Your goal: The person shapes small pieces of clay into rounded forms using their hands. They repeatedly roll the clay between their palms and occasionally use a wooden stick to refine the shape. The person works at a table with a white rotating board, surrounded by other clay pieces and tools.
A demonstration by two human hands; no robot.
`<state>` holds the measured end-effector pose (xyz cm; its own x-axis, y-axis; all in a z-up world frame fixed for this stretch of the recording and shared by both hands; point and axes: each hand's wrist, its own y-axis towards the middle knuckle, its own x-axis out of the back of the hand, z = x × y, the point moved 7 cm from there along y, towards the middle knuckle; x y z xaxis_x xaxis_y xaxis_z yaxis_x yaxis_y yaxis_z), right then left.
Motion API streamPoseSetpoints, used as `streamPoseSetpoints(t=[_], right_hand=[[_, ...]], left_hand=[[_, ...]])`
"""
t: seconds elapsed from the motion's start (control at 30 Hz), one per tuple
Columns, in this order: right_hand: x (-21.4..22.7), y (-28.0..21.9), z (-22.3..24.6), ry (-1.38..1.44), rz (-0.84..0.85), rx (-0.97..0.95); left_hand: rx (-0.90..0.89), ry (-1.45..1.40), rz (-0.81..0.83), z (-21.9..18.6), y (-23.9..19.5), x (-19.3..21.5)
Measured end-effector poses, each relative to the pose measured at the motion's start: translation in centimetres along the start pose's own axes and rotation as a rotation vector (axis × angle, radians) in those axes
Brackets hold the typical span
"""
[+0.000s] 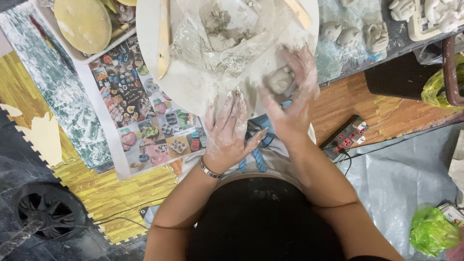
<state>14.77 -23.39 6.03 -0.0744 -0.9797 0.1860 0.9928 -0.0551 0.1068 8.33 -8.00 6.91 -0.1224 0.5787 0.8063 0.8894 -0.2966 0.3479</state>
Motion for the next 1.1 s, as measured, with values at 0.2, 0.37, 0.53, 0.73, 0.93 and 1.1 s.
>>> streamPoseSetpoints(t=[0.2, 0.37, 0.53, 0.73, 0.93, 1.1], right_hand=[[0.5, -0.3, 1.5, -0.251, 0.125, 0.299], [3.1, -1.0, 2.0, -0.509, 0.035, 0.348], [3.7, -1.9, 2.1, -0.347, 0.045, 0.408], [3.0, -2.2, 1.3, -0.382, 0.063, 0.359], [1.9, -2.5, 2.3, -0.417, 0.092, 0.408], [2.5, -2.7, 2.5, -0.503, 0.017, 0.395]], left_hand=[[0.057, 0.02, 0.051, 1.8, -0.8, -0.4], [-0.023, 0.083, -0.046, 5.2, -2.1, 2.6], [0.087, 0.074, -0.084, 6.1, -3.9, 2.3], [0.103, -0.045, -0.132, 5.2, -5.8, 2.2], [0.043, -0.057, -0.148, 4.6, -5.3, 3.1], [0.046, -0.026, -0.1, 4.1, -4.9, 2.9]])
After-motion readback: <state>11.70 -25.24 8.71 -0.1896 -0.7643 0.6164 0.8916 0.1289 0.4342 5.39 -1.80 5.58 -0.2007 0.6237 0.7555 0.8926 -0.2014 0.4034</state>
